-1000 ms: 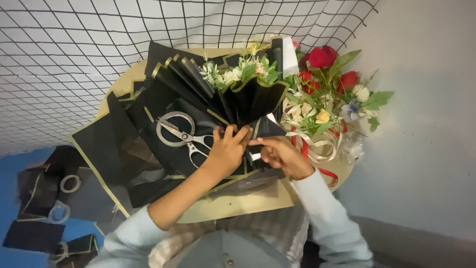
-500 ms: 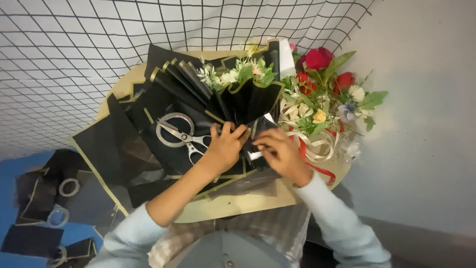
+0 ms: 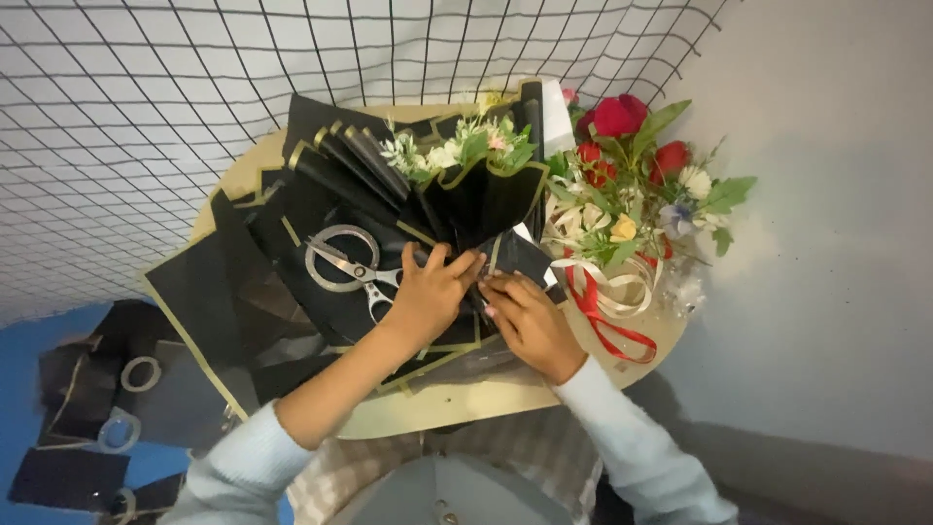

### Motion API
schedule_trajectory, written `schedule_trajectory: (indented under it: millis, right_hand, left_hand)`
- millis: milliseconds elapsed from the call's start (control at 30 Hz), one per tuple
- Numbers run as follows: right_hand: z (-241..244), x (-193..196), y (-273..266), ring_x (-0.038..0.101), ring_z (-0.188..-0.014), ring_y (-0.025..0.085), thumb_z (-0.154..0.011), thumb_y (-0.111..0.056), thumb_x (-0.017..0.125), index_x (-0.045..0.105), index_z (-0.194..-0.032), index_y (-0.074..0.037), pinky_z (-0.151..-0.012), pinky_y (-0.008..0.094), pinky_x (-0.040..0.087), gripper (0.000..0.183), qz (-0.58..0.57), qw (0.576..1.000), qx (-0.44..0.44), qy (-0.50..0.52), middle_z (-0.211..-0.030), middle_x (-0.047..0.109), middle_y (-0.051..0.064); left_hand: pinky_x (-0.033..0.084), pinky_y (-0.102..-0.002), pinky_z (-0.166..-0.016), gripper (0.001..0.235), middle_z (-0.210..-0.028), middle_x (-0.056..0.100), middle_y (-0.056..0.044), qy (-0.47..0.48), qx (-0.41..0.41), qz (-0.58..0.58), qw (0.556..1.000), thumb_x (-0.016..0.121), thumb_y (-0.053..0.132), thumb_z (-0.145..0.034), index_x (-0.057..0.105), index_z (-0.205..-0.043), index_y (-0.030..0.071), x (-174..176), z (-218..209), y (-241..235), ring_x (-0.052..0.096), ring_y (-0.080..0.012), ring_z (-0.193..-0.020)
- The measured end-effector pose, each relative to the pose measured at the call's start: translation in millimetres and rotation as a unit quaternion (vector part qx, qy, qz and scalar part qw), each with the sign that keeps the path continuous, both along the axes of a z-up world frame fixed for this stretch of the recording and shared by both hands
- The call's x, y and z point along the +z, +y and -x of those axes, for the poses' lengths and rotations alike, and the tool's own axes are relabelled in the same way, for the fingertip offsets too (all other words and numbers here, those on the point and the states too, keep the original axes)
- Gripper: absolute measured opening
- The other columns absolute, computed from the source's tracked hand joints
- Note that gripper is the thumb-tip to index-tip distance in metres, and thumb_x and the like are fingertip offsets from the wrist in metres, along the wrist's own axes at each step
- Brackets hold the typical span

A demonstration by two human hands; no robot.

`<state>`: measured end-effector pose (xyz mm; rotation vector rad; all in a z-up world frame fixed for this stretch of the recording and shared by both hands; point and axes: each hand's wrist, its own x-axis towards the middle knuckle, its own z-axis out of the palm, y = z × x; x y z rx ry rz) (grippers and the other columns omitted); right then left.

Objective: Wrapping a small bouquet of white flowers with black decorative paper and securing it with tape and scissors.

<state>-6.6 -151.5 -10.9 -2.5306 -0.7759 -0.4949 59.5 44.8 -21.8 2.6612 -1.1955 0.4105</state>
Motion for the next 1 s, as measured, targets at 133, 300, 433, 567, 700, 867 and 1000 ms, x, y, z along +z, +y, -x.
schedule_trajectory:
  millis: [133,300,433,567,700,867,1000]
  right_hand:
    - [5.0,3.3,-1.2,0.065,-0.118,0.033,-0.098,-0.019,0.066,0.073,-0.117,-0.002,-0.110,0.044,0.042,0.027,-0.042,0.999,-0.007,0.008,-0.117,0.070,0.013]
    - [-9.2,8.2,-12.9,0.071,-0.102,0.031,-0.095,-0.015,0.068,0.077,-0.108,-0.007,-0.093,0.041,0.055,0.018,-0.116,0.991,-0.059,0.023,-0.102,0.076,0.010]
    - [-32.8,18.1,-12.7,0.071,-0.105,0.030,-0.095,-0.010,0.066,0.077,-0.107,-0.007,-0.093,0.040,0.055,0.016,-0.135,0.989,-0.066,0.017,-0.108,0.075,0.009]
    - [-47.3,1.7,-11.7,0.065,-0.108,0.028,-0.089,-0.015,0.073,0.076,-0.114,-0.013,-0.090,0.039,0.056,0.025,-0.073,0.992,-0.102,0.029,-0.111,0.071,0.004]
    - [-48.4,-8.6,-11.8,0.064,-0.109,0.021,-0.089,-0.024,0.074,0.076,-0.111,-0.019,-0.083,0.034,0.057,0.023,-0.031,0.990,-0.132,0.030,-0.111,0.069,-0.004]
    - [-40.3,7.3,-5.1,0.064,-0.103,0.029,-0.091,-0.015,0.073,0.077,-0.112,-0.010,-0.088,0.037,0.055,0.022,-0.081,0.988,-0.117,0.054,-0.109,0.070,0.006]
    - [-40.3,3.3,-4.3,0.063,-0.103,0.031,-0.092,-0.019,0.074,0.076,-0.115,-0.009,-0.088,0.037,0.055,0.025,-0.091,0.988,-0.114,0.052,-0.108,0.068,0.007]
  left_hand:
    - [0.033,-0.074,-0.097,0.042,-0.131,0.055,0.001,-0.021,0.000,-0.003,1.000,0.049,0.004,-0.094,0.062,-0.133,0.008,-1.9,0.3,-0.5,0.044,-0.0323,-0.122]
    - [0.028,-0.055,-0.099,0.035,-0.119,0.064,0.002,-0.051,-0.007,0.117,0.992,0.045,0.005,-0.099,0.065,-0.127,0.014,12.1,2.9,9.2,0.053,-0.0205,-0.115]
    - [0.046,-0.043,-0.080,0.033,-0.095,0.063,-0.006,0.106,0.013,0.355,0.929,0.058,-0.006,-0.087,0.068,-0.115,0.007,-4.2,6.1,15.7,0.062,-0.0305,-0.095]
    - [0.054,-0.043,-0.077,0.023,-0.088,0.074,-0.014,0.412,0.130,0.404,0.806,0.069,0.026,-0.095,0.073,-0.108,0.007,-31.8,-1.5,6.4,0.072,-0.0318,-0.089]
    - [0.054,-0.036,-0.075,0.020,-0.076,0.077,-0.006,0.478,0.144,0.389,0.774,0.071,0.030,-0.091,0.077,-0.098,0.013,-29.2,-7.6,-1.0,0.074,-0.0239,-0.081]
    - [0.054,-0.035,-0.074,0.014,-0.074,0.077,-0.008,0.471,0.159,0.389,0.776,0.069,0.018,-0.088,0.077,-0.097,0.010,-43.5,-10.1,-0.1,0.073,-0.0245,-0.078]
    - [0.056,-0.041,-0.075,0.017,-0.082,0.077,-0.015,0.448,0.163,0.349,0.807,0.065,0.016,-0.090,0.076,-0.097,0.006,-19.1,-3.9,5.0,0.072,-0.0315,-0.081]
